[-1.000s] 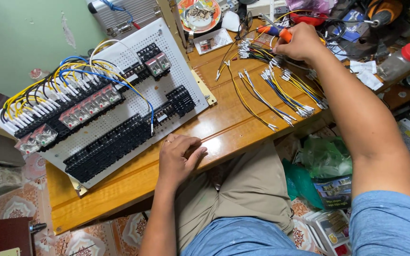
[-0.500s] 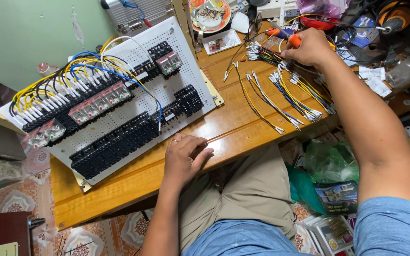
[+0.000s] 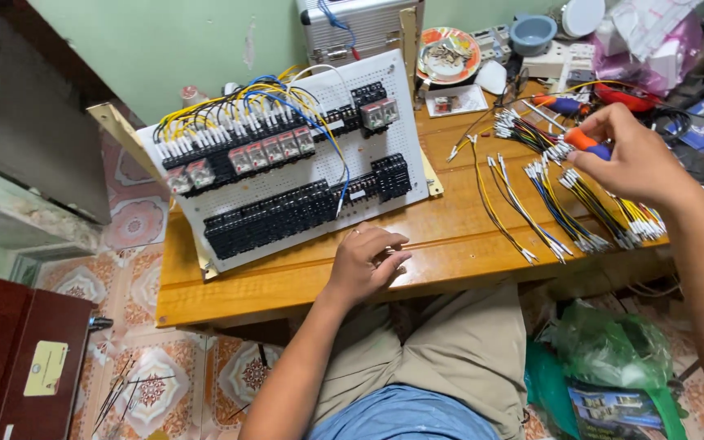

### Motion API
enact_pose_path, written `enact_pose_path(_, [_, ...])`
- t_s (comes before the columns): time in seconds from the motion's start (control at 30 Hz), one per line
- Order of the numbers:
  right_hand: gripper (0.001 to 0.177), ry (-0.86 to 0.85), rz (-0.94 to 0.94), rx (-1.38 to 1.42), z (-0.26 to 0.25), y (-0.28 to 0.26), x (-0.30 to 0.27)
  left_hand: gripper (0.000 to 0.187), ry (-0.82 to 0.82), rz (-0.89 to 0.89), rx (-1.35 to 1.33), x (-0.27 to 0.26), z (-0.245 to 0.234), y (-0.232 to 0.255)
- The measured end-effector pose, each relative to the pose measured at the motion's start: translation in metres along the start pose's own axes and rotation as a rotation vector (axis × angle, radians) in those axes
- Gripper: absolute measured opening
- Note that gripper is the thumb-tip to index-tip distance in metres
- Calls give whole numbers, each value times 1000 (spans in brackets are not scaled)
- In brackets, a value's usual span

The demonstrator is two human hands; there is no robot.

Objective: Wiring an electrical control panel by inserting wires into terminal blocks and tightening them with a screwdriver.

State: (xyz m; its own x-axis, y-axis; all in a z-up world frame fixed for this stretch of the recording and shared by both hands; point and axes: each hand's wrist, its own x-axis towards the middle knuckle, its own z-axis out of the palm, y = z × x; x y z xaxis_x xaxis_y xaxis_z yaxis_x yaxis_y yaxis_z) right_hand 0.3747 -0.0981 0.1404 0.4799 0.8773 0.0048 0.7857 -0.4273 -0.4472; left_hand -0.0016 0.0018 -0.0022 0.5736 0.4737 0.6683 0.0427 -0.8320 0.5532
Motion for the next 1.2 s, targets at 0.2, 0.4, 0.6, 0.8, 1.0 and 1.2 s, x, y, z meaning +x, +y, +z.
enact_pose_path(0.2, [36,54,-298,-96,-10,-23,-30,13,160,168,-43,44,-55,21])
enact_pose_path(0.4, [22,406,-875,-44,-10,-90,-60,14,293,162,201,117,-122,17])
enact_pose_path(0.6, [20,592,-1198,48,13,-159,-59,15,332,120,355,179,-148,-36])
enact_pose_path(0.8, [15,573,-1248,77,43,-198,-37,15,140,-23,492,196,-137,-64])
enact_pose_path(1.0, [12,556,-1219,48,62,-206,-15,20,9,-86,539,199,-130,-71])
enact_pose_path(1.2, [11,555,-1191,-28,70,-209,-10,23,-34,-20,598,196,-128,-66])
